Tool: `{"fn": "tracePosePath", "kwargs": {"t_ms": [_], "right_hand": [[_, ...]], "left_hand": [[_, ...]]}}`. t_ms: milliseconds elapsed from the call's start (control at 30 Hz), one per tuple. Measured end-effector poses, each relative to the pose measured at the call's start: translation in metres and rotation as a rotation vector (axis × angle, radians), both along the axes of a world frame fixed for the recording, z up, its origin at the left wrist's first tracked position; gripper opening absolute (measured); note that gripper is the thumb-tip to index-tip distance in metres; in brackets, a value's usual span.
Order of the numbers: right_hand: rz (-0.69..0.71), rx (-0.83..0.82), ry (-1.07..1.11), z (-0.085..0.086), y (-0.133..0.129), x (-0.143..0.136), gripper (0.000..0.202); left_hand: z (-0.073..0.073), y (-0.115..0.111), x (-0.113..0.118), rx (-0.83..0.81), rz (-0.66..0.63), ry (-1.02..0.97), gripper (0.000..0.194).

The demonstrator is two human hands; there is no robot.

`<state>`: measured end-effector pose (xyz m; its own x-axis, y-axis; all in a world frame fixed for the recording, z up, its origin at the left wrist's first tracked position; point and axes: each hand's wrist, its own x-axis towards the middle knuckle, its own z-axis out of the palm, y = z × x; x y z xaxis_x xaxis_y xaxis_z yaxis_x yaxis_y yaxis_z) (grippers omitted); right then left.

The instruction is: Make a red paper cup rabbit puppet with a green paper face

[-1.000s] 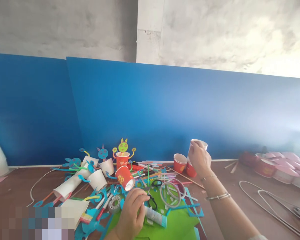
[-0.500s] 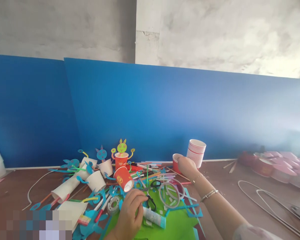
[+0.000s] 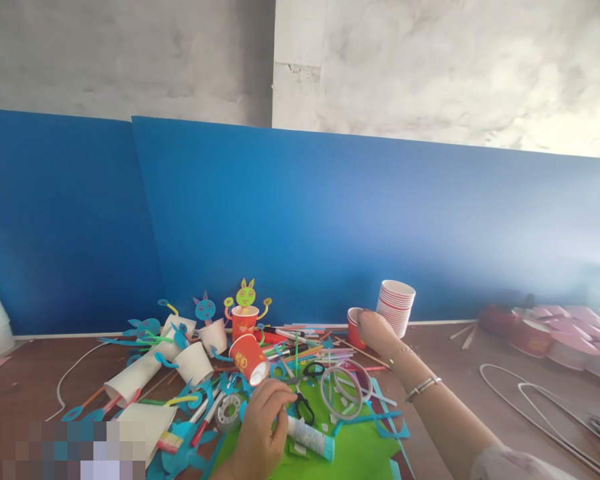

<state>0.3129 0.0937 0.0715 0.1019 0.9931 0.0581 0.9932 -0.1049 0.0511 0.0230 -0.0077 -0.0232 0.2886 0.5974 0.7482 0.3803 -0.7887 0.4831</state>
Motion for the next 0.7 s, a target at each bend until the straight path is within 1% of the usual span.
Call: {"fn": "tracePosePath", "kwargs": {"t_ms": [167,233,367,500,567,633,700], "right_hand": [[-0.026,0.080,-0.022,0.001,0.002,0.001,0.030],[-0.026,0.141,-0.028,0.005,0.001,0.002,0.025],[-0.006,0.301,-0.022,0.017,-0.006,0.001,0.014],[0.046,0.476,0.012,0.032,-0.021,-0.007,0.010],[0.108,0.556,0.038,0.036,-0.032,-0.019,0.008],[0.213,0.620,0.076,0.034,-0.047,-0.037,0.007],[0.480,0.771,0.214,0.026,-0.064,-0.062,0.007]], "left_hand": [[-0.001,0.001,0.000,-0.004,0.003,0.001,0.028],[-0.002,0.001,0.000,-0.015,0.007,0.006,0.028],[-0.004,0.001,0.000,-0.028,0.014,0.005,0.029],[-0.004,0.001,-0.001,-0.025,0.002,-0.009,0.028],[-0.004,0.002,-0.001,-0.042,0.011,-0.013,0.027],[-0.003,0.003,0.000,-0.077,0.053,-0.043,0.029],[-0.003,0.005,0.002,-0.136,0.100,-0.112,0.041]]}}
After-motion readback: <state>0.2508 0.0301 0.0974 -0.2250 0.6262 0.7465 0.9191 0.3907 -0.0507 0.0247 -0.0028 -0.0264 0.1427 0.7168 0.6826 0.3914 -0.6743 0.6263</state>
